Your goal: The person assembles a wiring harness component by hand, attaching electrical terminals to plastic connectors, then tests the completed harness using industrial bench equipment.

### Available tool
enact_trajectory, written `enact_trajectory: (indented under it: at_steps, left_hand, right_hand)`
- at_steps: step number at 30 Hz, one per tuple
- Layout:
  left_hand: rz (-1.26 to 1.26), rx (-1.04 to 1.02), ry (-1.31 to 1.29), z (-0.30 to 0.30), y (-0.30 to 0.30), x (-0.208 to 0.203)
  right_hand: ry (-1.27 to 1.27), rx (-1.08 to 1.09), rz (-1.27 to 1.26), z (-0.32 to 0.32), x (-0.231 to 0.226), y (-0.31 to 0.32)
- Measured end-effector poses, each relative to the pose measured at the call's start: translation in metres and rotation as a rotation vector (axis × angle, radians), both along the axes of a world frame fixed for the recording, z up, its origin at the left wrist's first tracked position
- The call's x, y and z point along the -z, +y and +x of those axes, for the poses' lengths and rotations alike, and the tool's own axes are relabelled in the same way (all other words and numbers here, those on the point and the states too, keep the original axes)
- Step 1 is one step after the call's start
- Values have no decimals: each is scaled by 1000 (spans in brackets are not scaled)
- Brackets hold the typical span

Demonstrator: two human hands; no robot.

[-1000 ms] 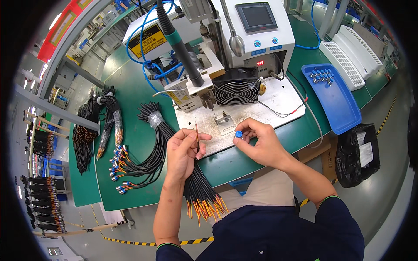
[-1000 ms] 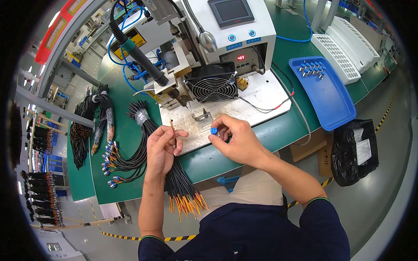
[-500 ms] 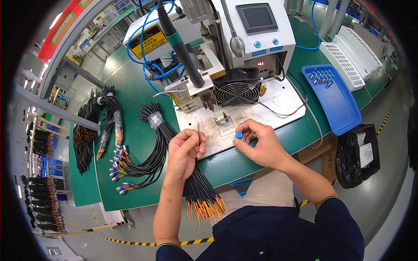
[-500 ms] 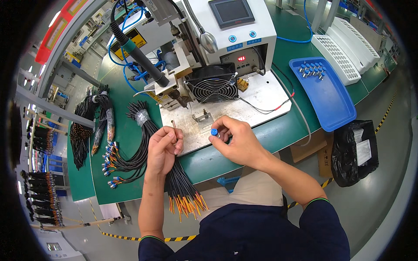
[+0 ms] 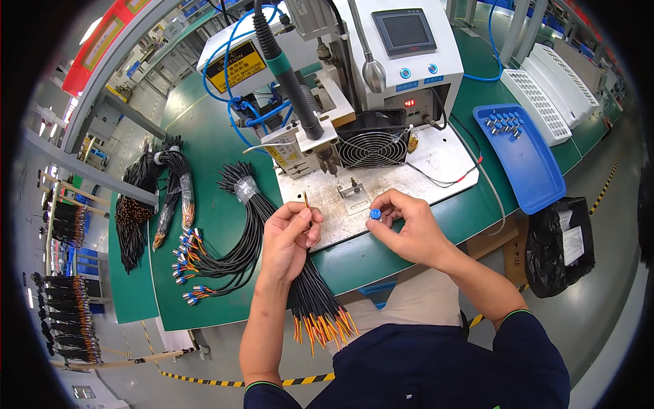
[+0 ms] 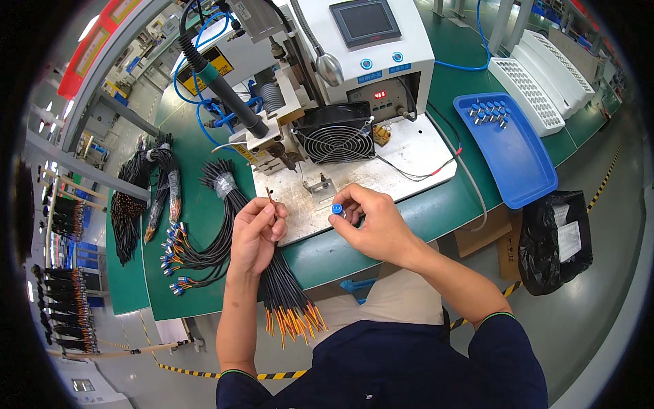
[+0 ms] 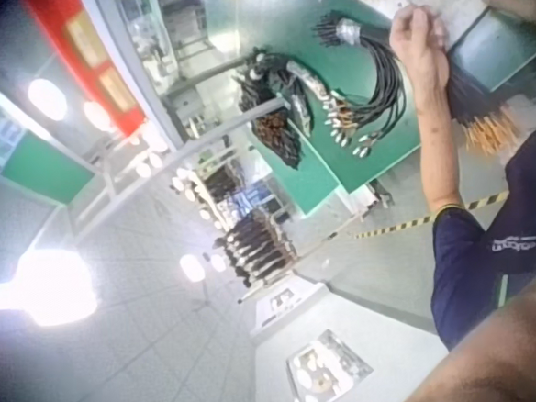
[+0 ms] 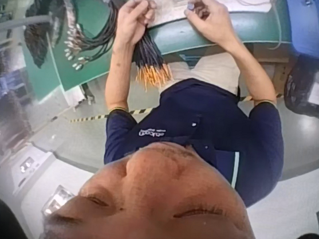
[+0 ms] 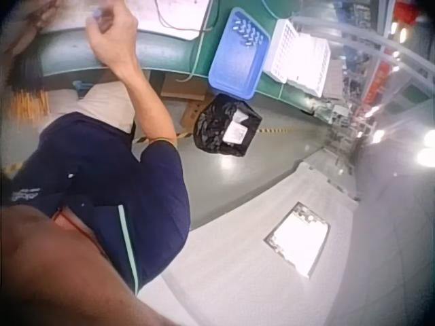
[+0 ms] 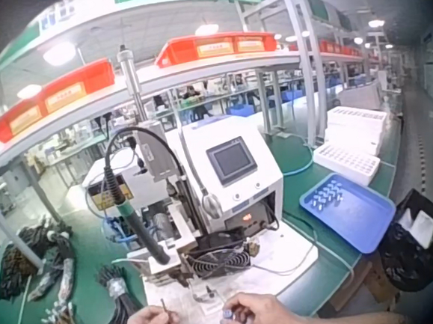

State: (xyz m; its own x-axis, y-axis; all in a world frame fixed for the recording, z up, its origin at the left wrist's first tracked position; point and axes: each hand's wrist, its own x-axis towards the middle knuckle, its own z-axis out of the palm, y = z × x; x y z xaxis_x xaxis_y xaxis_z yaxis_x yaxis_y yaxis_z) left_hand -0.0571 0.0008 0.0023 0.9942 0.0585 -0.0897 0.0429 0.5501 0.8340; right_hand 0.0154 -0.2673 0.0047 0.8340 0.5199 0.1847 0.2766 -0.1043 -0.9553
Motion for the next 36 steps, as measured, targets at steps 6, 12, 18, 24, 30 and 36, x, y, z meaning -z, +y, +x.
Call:
enact_trajectory:
  at_steps: [6,12,18,24,30,36]
  left_hand:
    - [-37,-57,4,1,3,3]
    - [41,-252,13,4,-2,5]
    - [87,-357,-60,6,-7,5]
    - [238,-418,-97,7,-9,10]
    - [212,-403,-66,8,-10,5]
    - [227,-371,-56,8,-10,6]
  right_hand:
    - [11,-1,-6,-1,-2,0]
    - [-9,2,-2,0,0,-1]
    - [-9,5,0,-1,-1,-1]
    - [-7,2,2,-1,0,0]
    - [-12,5,0,-1,0,-1]
    - [-15,6,1,-2,-1,0]
